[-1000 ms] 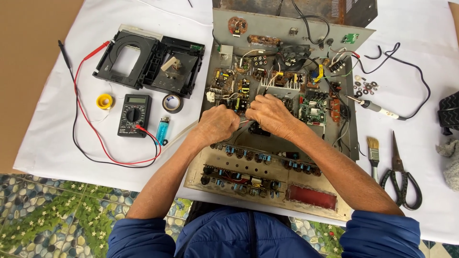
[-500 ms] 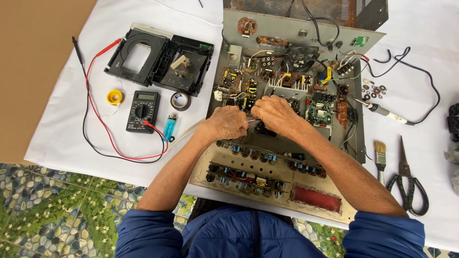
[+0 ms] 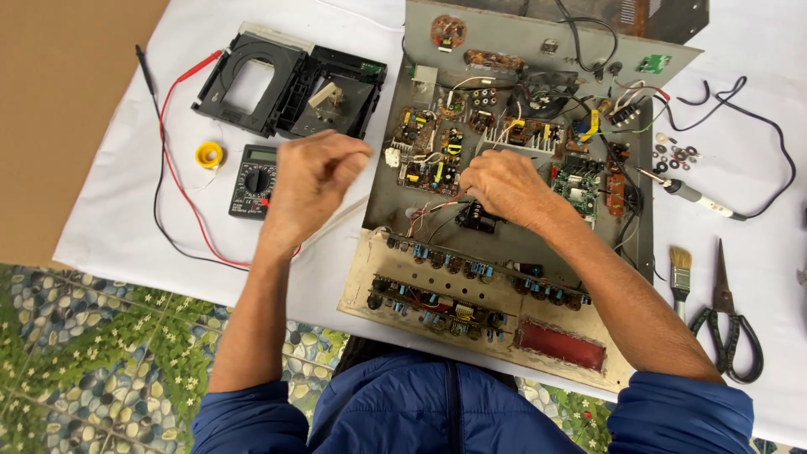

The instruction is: Inspecting and manipulating internal wires and components of an electronic device, using a lighter to heat a component.

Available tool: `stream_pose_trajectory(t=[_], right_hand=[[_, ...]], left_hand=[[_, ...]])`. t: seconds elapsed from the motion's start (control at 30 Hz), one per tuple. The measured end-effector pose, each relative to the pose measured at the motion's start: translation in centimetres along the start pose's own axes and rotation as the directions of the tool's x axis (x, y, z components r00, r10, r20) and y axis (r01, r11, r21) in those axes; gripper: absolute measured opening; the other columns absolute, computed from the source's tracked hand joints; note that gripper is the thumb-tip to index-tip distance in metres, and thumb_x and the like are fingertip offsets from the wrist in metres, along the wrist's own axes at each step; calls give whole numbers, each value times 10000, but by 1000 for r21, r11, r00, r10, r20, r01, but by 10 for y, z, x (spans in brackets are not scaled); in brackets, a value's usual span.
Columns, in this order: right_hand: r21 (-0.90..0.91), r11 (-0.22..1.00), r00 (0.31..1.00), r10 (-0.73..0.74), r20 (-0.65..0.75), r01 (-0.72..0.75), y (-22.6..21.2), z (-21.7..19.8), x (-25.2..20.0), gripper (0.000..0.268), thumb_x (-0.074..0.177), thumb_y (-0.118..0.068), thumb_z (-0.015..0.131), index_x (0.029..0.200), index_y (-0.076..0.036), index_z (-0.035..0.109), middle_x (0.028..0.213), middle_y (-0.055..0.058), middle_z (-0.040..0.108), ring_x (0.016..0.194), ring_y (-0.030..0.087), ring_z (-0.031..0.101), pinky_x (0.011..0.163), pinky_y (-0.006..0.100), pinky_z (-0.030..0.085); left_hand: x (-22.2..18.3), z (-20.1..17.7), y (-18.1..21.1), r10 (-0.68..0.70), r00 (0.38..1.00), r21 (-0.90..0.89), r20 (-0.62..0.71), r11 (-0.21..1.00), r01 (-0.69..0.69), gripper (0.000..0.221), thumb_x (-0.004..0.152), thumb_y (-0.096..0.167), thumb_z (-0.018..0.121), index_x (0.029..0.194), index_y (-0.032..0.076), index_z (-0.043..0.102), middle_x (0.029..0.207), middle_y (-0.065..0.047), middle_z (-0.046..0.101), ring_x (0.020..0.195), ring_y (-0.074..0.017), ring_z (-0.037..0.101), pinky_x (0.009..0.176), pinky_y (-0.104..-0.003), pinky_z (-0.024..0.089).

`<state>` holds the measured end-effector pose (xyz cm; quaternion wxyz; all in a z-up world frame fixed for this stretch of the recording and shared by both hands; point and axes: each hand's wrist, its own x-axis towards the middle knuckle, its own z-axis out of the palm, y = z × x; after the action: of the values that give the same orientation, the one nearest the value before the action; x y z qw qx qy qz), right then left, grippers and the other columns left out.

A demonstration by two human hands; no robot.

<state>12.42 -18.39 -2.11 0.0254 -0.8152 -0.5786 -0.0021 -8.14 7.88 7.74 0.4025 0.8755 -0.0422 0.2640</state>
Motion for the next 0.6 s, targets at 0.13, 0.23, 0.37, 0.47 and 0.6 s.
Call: stream_pose_trajectory(t=[0.13,0.23,0.37,0.47,0.6], right_hand=[[5,1000,999,-14,-31,14,-5,-33,-5,91,910,-288,766,859,-252,700,747,-80,635,810,108,643,729,278,499],[93,996,1000,11,-1,-11,-16,-56,-11,38,942,-230,740,937,-192,743,788,-21,688,826,130,661,744,287,524],[240,971,995,18,-100,6,-29,-82,-37,63,954,-174,733,1006,-154,762,834,29,708,861,194,690,767,316,545],[306,948,970,-4,-242,81,-53,-117,-69,115,975,-135,727,1075,-83,754,935,97,734,891,242,713,789,353,581],[322,942,867,82,-492,94,-84,-147,-116,142,976,-55,778,1091,21,741,1031,159,751,917,274,699,866,371,555]], left_hand=[[-29,-25,14,-85,994,36,-64,996,87,123,957,44,715,1011,121,793,696,-53,664,576,-159,568,531,-270,481],[-54,-31,-7,-168,976,145,-140,971,188,132,922,10,749,1048,37,774,687,-111,651,552,-208,567,493,-299,462],[-82,-30,-42,-235,929,374,-288,865,335,109,912,-18,759,1018,-6,778,723,-150,656,629,-309,654,536,-382,506],[-106,-17,-65,-208,919,563,-334,739,371,81,886,-22,725,939,32,755,733,-105,673,656,-276,655,546,-382,536],[-129,10,-81,-139,933,764,-333,540,353,91,893,154,768,964,171,714,905,-5,623,873,-210,502,727,-364,373]])
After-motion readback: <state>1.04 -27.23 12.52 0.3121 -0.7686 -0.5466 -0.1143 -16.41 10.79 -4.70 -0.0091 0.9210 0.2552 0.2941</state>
